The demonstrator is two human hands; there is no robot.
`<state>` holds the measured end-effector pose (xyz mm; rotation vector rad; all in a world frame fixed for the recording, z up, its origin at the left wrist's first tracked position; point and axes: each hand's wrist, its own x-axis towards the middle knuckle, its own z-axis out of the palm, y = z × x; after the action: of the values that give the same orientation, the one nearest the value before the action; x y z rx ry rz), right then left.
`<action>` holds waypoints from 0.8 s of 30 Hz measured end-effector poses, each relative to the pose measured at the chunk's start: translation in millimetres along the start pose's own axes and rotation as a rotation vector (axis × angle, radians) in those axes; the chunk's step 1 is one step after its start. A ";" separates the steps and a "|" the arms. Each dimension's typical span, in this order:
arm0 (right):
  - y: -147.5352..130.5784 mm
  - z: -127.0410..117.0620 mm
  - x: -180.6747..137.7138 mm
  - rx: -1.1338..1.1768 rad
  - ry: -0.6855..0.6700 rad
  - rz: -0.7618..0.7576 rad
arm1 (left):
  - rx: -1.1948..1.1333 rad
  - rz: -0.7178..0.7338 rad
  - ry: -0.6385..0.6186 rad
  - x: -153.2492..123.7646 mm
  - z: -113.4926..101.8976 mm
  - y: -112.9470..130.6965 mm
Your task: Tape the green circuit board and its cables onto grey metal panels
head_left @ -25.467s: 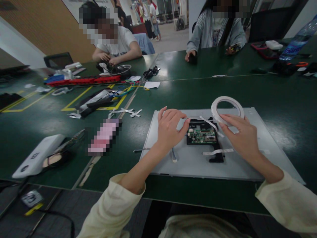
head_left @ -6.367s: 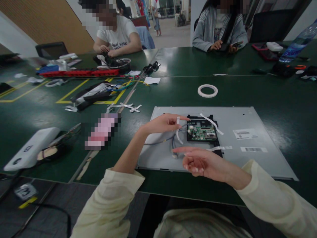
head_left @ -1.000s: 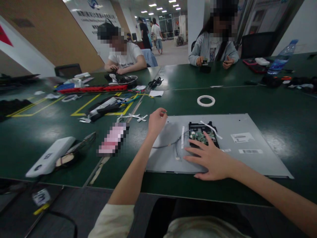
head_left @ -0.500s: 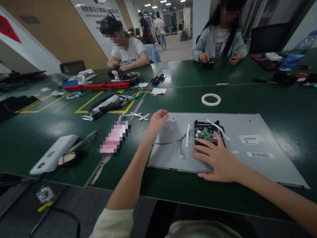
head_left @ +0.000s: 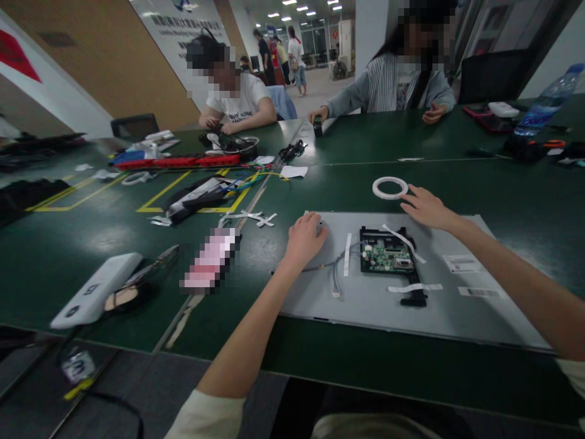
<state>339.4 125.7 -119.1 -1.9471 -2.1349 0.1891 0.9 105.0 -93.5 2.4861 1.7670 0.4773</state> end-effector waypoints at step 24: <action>-37.2 37.6 49.5 0.025 0.047 0.074 | 0.012 -0.012 -0.018 -7.0 -3.7 4.6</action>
<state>289.7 173.7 -141.1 -1.9977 -2.0231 0.1803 1.9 96.4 -90.6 2.4778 1.7830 0.4427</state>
